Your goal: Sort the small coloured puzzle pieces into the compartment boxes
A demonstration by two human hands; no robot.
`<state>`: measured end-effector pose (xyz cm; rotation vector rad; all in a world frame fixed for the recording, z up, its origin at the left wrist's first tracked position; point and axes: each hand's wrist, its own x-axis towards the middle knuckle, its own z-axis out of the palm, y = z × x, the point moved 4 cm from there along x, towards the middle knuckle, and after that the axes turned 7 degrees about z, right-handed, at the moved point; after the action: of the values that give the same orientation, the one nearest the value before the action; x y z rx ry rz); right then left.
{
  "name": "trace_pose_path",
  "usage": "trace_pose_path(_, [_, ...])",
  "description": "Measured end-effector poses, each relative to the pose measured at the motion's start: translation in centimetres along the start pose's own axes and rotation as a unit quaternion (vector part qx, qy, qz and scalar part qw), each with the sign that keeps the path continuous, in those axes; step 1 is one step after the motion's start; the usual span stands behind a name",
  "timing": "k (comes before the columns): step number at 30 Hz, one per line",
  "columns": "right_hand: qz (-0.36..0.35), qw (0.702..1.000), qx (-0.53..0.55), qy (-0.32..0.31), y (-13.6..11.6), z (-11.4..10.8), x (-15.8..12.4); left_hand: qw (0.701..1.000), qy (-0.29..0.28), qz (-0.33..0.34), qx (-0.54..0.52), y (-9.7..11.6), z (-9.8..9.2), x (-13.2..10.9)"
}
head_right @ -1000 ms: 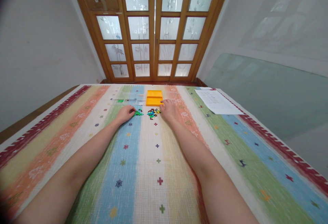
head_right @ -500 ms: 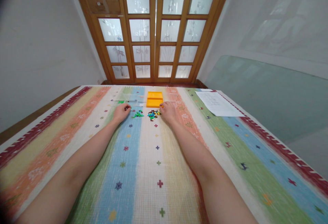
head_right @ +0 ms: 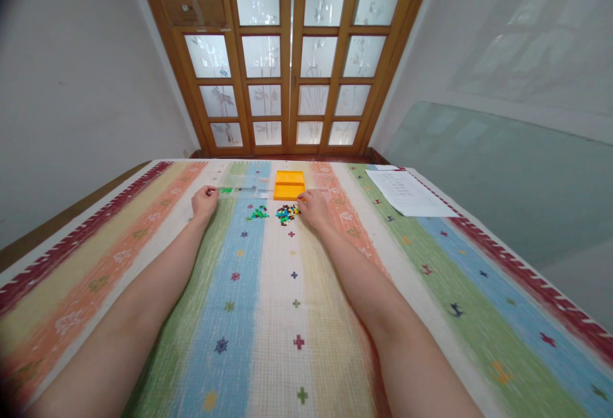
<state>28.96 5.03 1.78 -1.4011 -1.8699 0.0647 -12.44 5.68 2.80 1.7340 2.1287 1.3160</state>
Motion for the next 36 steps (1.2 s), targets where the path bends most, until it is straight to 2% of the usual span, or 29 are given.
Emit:
trace_pose_path(6, [-0.001,1.0,-0.008,-0.013,0.0,0.1,0.0,0.999,0.025,-0.026,0.006,-1.6,-0.7,0.8])
trace_pose_path(12, [-0.002,1.0,-0.005,-0.013,0.2,0.3,0.2,0.998,0.041,-0.055,0.016,-2.2,-1.6,1.2])
trace_pose_path(22, [0.002,1.0,0.0,-0.026,0.4,0.2,0.0,0.998,0.021,-0.032,0.049,-2.6,-0.8,1.6])
trace_pose_path(25, [-0.001,1.0,0.0,-0.029,0.5,0.3,0.0,0.998,-0.005,0.019,0.063,-1.3,-0.3,1.1])
trace_pose_path(29, [-0.004,0.999,0.001,-0.032,0.4,0.4,0.0,0.982,-0.102,0.151,0.056,2.6,1.6,-0.4])
trace_pose_path(33, [-0.007,0.999,-0.002,-0.036,0.3,0.4,0.1,0.938,-0.189,0.289,0.004,6.6,3.2,-2.7])
trace_pose_path(36, [-0.012,0.999,-0.001,-0.036,0.1,0.3,0.1,0.897,-0.26,0.356,-0.031,8.4,3.8,-4.3])
